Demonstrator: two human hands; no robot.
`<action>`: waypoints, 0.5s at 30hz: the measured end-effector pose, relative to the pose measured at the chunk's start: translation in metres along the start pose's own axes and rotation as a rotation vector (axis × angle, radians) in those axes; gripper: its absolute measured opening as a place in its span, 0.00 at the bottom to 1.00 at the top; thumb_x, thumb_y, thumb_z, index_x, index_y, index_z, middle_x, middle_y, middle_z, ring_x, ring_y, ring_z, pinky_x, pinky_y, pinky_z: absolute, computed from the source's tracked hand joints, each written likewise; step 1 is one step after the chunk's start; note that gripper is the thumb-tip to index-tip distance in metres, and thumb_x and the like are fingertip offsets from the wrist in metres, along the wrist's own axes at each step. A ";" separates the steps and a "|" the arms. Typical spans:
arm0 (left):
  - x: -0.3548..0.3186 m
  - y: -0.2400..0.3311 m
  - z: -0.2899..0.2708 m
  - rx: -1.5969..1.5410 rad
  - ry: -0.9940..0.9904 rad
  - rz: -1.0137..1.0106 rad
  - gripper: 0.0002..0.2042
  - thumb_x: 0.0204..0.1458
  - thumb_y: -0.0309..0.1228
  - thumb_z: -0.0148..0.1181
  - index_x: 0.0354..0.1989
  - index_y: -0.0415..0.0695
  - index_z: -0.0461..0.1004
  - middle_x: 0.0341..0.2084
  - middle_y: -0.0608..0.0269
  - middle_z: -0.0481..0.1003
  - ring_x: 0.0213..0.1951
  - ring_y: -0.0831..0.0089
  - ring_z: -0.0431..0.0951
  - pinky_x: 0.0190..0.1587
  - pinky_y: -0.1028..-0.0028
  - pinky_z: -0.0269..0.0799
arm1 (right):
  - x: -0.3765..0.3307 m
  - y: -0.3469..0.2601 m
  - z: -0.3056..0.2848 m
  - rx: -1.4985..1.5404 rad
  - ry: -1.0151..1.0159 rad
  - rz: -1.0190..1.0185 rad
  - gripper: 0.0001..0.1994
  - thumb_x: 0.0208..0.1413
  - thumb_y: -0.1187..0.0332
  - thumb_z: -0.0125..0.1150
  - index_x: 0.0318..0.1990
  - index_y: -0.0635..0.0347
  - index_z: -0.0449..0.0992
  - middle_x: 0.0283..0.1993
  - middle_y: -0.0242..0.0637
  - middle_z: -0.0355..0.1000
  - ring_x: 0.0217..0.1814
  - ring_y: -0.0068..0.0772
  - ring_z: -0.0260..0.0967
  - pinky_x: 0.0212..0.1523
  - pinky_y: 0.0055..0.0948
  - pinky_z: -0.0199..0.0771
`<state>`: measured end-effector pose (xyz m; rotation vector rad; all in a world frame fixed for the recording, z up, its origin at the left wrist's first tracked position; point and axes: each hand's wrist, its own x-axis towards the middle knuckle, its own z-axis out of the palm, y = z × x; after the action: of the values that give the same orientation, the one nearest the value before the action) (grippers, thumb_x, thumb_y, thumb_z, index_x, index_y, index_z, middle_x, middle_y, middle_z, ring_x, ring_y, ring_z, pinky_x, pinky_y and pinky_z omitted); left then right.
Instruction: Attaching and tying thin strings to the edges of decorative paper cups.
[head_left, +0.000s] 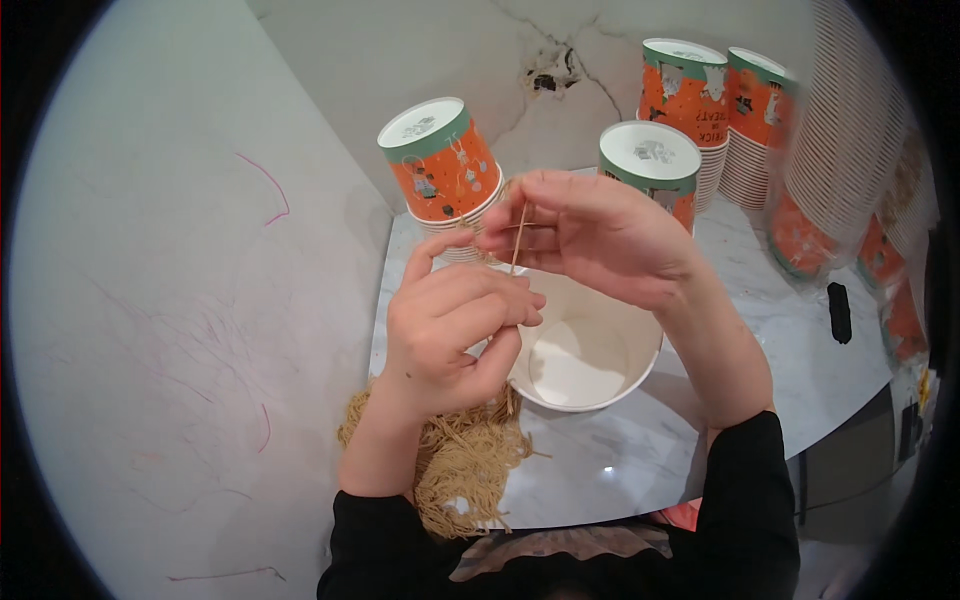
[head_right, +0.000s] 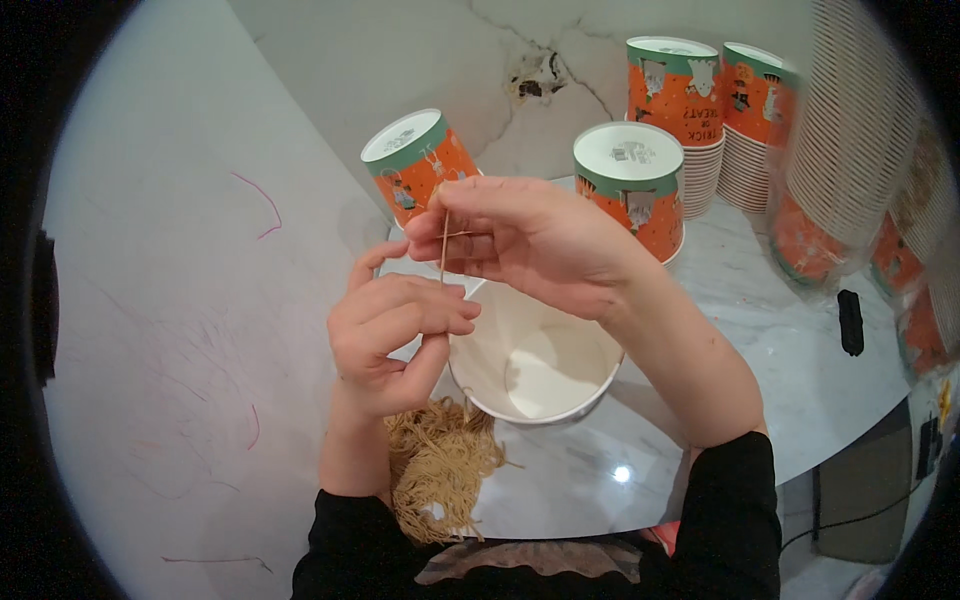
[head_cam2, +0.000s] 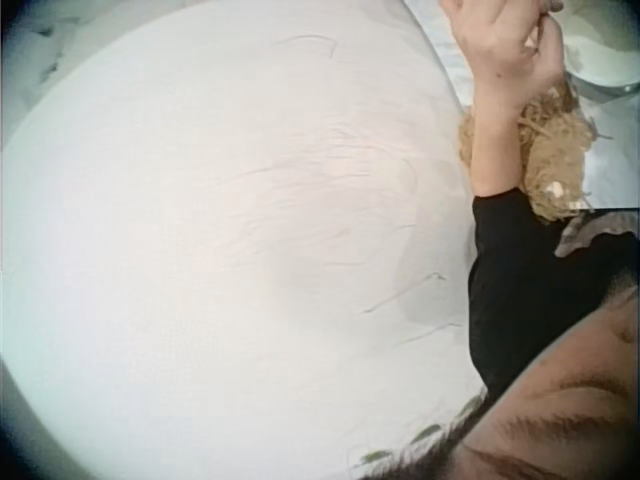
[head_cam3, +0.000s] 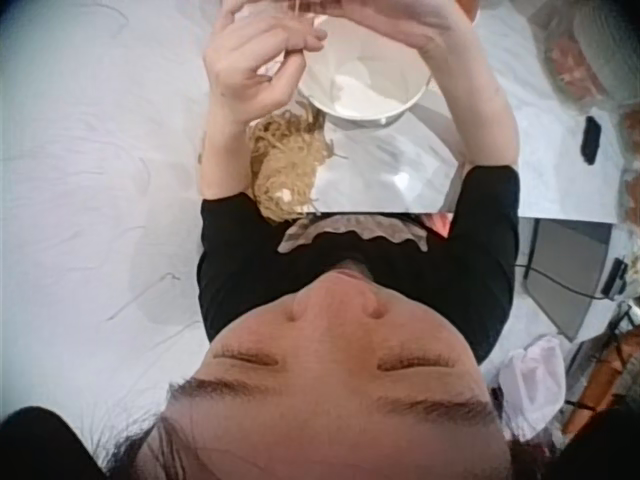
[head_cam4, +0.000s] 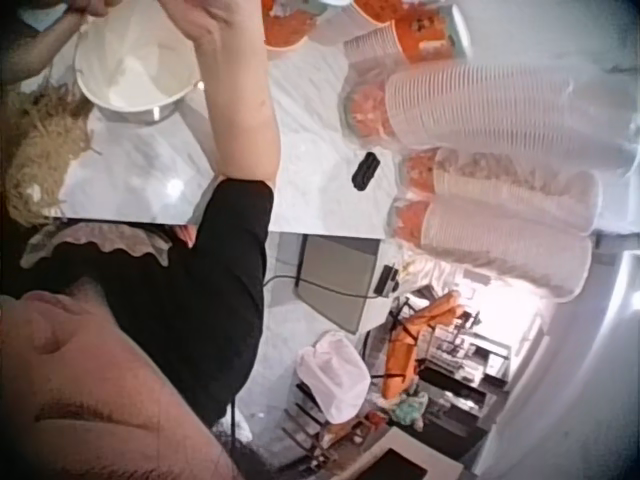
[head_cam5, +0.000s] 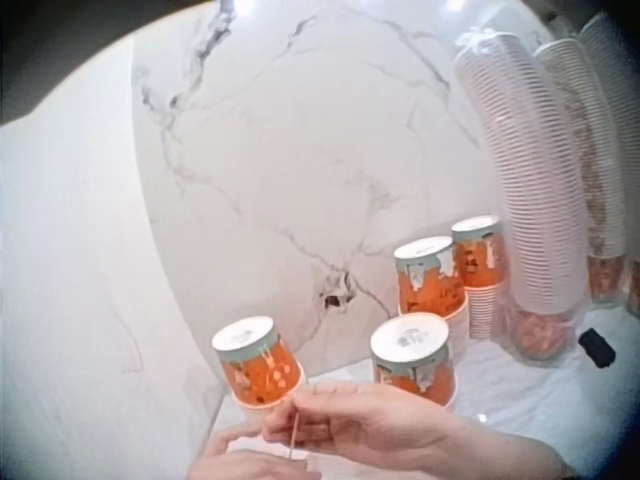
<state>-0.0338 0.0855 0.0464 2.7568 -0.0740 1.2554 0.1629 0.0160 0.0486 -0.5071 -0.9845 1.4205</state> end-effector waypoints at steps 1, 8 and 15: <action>-0.001 0.001 -0.001 0.001 -0.001 0.003 0.10 0.36 0.17 0.56 0.23 0.48 0.79 0.26 0.71 0.83 0.35 0.74 0.84 0.55 0.59 0.69 | -0.004 -0.004 0.002 0.116 0.036 0.005 0.13 0.67 0.62 0.59 0.47 0.62 0.79 0.46 0.36 0.78 0.48 0.29 0.76 0.56 0.31 0.73; -0.004 0.002 -0.009 -0.357 -0.223 -0.212 0.10 0.40 0.15 0.55 0.27 0.40 0.81 0.29 0.61 0.84 0.38 0.66 0.85 0.50 0.66 0.76 | -0.013 -0.027 -0.016 -0.001 0.034 -0.231 0.12 0.68 0.64 0.58 0.51 0.63 0.77 0.43 0.35 0.77 0.48 0.31 0.77 0.55 0.32 0.79; -0.002 -0.004 -0.009 -0.839 -0.703 -0.188 0.08 0.51 0.16 0.58 0.35 0.36 0.83 0.41 0.51 0.83 0.50 0.56 0.82 0.56 0.62 0.74 | -0.022 -0.035 -0.008 -0.105 0.113 -0.234 0.11 0.66 0.66 0.59 0.49 0.63 0.76 0.39 0.30 0.75 0.34 0.16 0.69 0.36 0.21 0.73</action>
<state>-0.0416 0.0903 0.0509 2.2126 -0.3053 0.0839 0.1928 -0.0074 0.0670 -0.5254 -0.9959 1.1245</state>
